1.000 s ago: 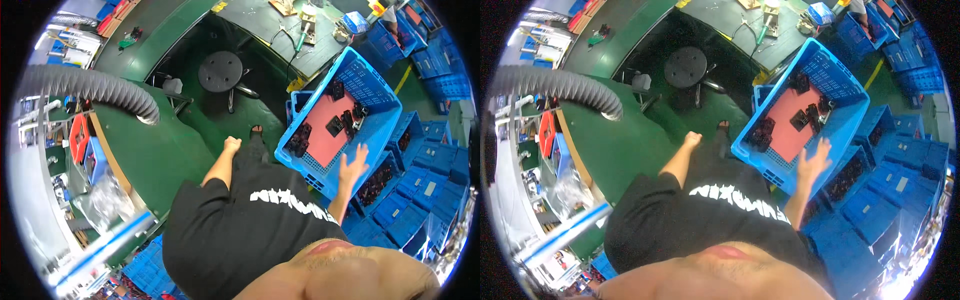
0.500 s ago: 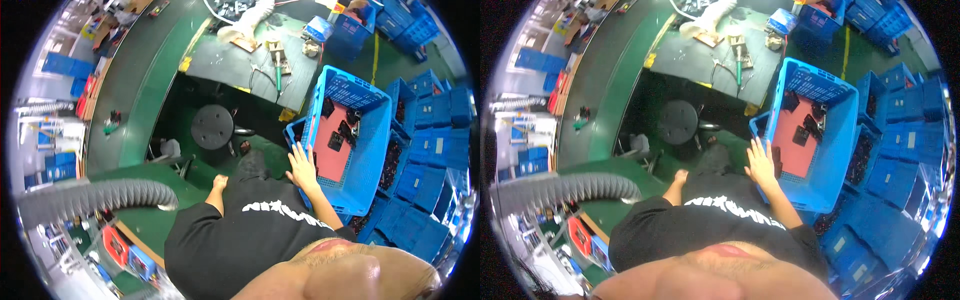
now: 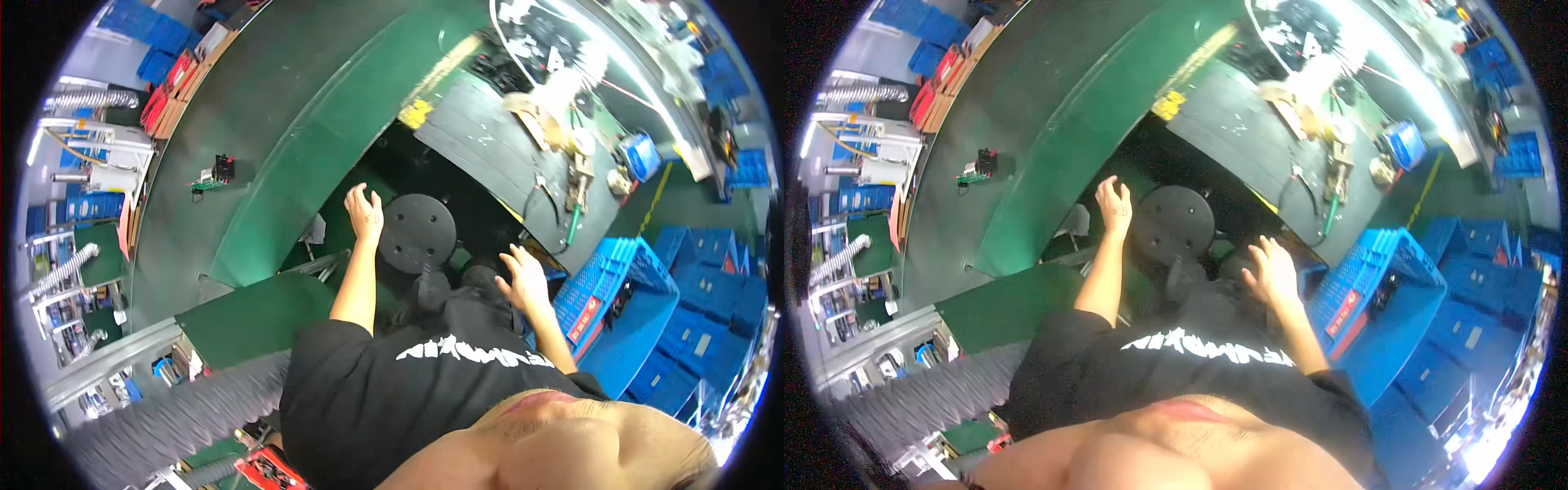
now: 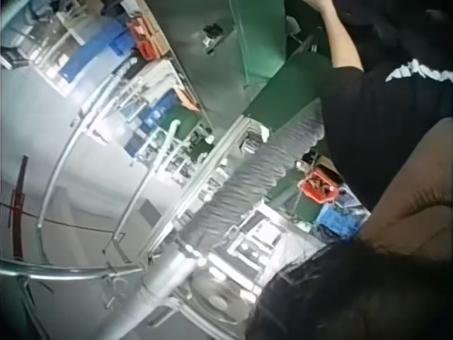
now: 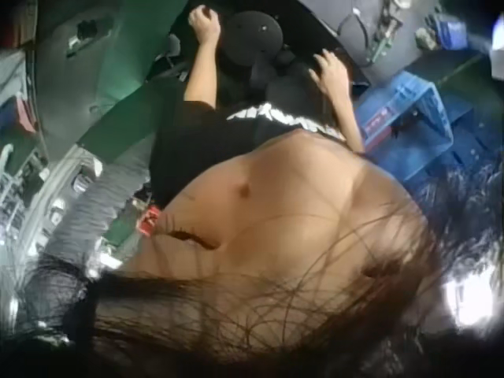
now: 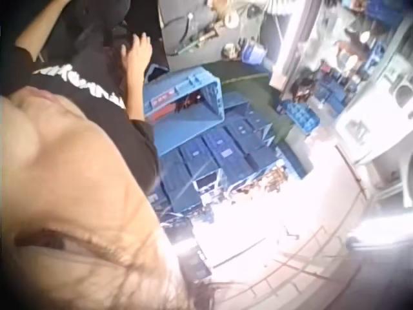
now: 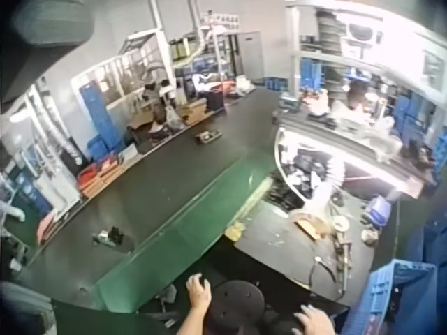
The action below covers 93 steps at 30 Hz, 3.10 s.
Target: The person solders wires from a circuit board to an electronic component using a soldering iron, places the assembled unit onto a conveyor belt, and carries plastic crates across the factory floor.
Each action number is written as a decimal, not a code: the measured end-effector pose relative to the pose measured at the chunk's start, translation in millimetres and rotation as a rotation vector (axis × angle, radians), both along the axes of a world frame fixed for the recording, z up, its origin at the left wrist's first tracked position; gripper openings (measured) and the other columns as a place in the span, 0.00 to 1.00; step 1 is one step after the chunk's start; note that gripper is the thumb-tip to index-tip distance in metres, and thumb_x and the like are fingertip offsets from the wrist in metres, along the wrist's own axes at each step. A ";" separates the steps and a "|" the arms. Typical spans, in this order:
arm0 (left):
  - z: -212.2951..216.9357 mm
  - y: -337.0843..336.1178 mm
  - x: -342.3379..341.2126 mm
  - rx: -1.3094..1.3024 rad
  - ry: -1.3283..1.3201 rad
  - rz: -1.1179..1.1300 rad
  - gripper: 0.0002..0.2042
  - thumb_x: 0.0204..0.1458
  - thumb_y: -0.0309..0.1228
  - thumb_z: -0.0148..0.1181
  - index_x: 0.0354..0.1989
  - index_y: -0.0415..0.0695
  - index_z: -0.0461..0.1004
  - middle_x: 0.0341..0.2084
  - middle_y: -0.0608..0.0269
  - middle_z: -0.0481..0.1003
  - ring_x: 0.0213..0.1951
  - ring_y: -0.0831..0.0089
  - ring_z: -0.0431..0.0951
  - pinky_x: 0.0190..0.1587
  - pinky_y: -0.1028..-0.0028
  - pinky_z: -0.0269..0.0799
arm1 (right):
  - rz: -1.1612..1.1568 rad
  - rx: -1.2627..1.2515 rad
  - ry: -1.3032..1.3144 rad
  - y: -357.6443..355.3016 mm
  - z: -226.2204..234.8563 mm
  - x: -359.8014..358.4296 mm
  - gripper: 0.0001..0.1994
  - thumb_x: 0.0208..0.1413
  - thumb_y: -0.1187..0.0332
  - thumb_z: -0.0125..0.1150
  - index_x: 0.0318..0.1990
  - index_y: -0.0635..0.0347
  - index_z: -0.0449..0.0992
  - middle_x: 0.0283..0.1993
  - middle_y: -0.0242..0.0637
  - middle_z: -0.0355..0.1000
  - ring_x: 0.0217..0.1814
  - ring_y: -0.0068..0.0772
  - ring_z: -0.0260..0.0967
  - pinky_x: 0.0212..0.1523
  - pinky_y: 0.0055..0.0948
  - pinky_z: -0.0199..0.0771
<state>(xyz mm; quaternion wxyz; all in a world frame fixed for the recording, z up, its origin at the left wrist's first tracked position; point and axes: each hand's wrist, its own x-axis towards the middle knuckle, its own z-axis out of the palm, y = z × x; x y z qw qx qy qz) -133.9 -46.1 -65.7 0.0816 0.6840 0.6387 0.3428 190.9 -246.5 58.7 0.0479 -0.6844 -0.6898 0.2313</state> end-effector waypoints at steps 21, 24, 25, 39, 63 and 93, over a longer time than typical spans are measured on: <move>-71.9 316.3 -97.4 -0.195 0.396 0.852 0.34 0.55 0.47 0.48 0.61 0.30 0.52 0.60 0.41 0.55 0.64 0.47 0.52 0.62 0.50 0.49 | 0.255 0.349 0.255 801.3 -91.8 -182.9 0.21 0.50 0.54 0.59 0.47 0.58 0.75 0.51 0.48 0.70 0.55 0.54 0.64 0.55 0.42 0.67; -76.2 320.2 -95.3 -0.274 0.398 0.851 0.35 0.55 0.47 0.47 0.62 0.30 0.52 0.60 0.41 0.54 0.63 0.46 0.52 0.61 0.49 0.49 | 0.209 0.502 0.053 915.2 -128.8 -216.7 0.23 0.50 0.51 0.59 0.47 0.59 0.74 0.49 0.48 0.70 0.54 0.54 0.64 0.53 0.42 0.68; -71.8 318.9 -96.1 -0.319 0.380 0.856 0.34 0.55 0.46 0.47 0.61 0.30 0.53 0.60 0.39 0.53 0.63 0.45 0.51 0.61 0.49 0.48 | 0.154 0.552 -0.067 939.8 -137.0 -231.1 0.24 0.50 0.49 0.59 0.47 0.60 0.73 0.49 0.49 0.69 0.54 0.53 0.64 0.52 0.43 0.70; -61.9 326.7 -107.5 -0.404 0.277 0.807 0.36 0.52 0.44 0.46 0.62 0.26 0.49 0.58 0.37 0.52 0.61 0.41 0.49 0.60 0.45 0.46 | 0.056 0.559 -0.506 1169.2 -145.4 -327.4 0.25 0.54 0.47 0.55 0.43 0.65 0.73 0.47 0.52 0.70 0.49 0.53 0.70 0.48 0.43 0.72; -76.1 319.3 -98.7 -0.316 0.362 0.801 0.36 0.52 0.44 0.50 0.60 0.27 0.51 0.59 0.33 0.53 0.64 0.41 0.49 0.62 0.47 0.46 | 0.434 0.545 -0.039 615.3 -53.8 -108.5 0.14 0.36 0.79 0.60 0.35 0.61 0.73 0.41 0.42 0.65 0.40 0.45 0.67 0.37 0.37 0.71; -30.7 -237.6 202.6 -0.482 -0.188 -0.953 0.20 0.42 0.24 0.52 0.45 0.25 0.70 0.39 0.35 0.72 0.41 0.48 0.73 0.46 0.61 0.68 | -1.123 -0.230 0.349 -359.9 -79.2 -8.4 0.14 0.46 0.59 0.60 0.38 0.56 0.78 0.37 0.44 0.75 0.43 0.47 0.72 0.44 0.41 0.71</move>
